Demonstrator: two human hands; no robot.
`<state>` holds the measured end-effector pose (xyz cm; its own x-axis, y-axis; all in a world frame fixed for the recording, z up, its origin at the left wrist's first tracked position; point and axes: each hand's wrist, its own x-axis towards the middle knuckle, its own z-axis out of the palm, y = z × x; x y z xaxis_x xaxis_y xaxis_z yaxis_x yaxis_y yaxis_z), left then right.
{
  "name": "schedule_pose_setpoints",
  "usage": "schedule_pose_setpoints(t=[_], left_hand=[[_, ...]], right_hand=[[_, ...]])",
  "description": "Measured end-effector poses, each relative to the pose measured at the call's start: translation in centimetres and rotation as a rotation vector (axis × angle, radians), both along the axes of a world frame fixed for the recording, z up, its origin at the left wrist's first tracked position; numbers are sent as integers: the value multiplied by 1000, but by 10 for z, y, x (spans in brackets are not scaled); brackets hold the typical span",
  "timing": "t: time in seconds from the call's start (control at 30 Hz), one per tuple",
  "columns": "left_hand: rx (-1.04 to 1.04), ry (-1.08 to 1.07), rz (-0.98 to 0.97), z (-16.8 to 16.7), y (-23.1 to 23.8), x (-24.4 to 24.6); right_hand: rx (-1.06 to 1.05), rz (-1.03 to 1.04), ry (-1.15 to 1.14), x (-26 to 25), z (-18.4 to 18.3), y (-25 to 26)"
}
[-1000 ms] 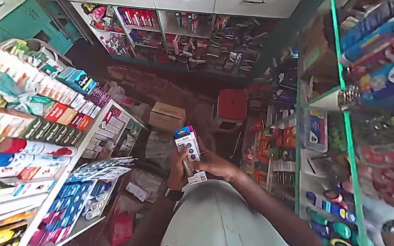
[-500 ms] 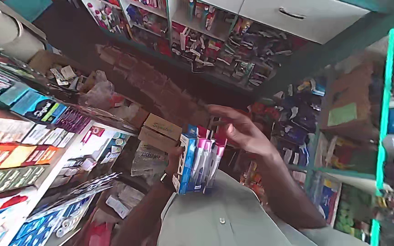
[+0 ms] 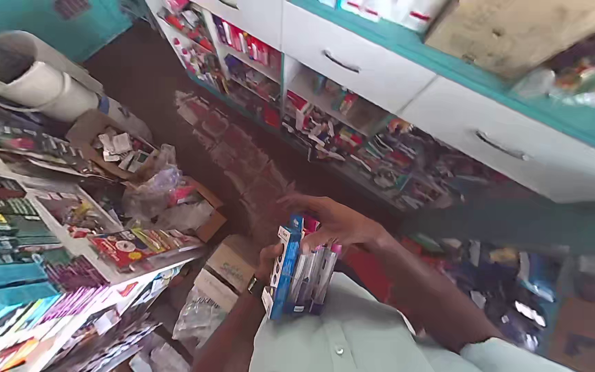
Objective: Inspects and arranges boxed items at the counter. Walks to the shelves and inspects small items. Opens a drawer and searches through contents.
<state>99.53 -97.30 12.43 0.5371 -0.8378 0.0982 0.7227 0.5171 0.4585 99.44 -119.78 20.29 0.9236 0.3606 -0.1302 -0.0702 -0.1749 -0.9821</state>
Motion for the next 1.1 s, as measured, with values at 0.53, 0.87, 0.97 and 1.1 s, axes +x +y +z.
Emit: schedule_pose_setpoints(t=[0.53,0.87,0.97,1.1], left_hand=[[517,28,824,34,-114,406],[755,-170,1099,28,-48,750],[856,-53,1122,42,-48,844],[837,91,1292,71,-12,980]], right_hand=[[407,-66,142,401,-52,-17],[486,2,106,749,-31,3],[293,154,-43,871,-54,29],[172,399,-108,1040,-37,89]])
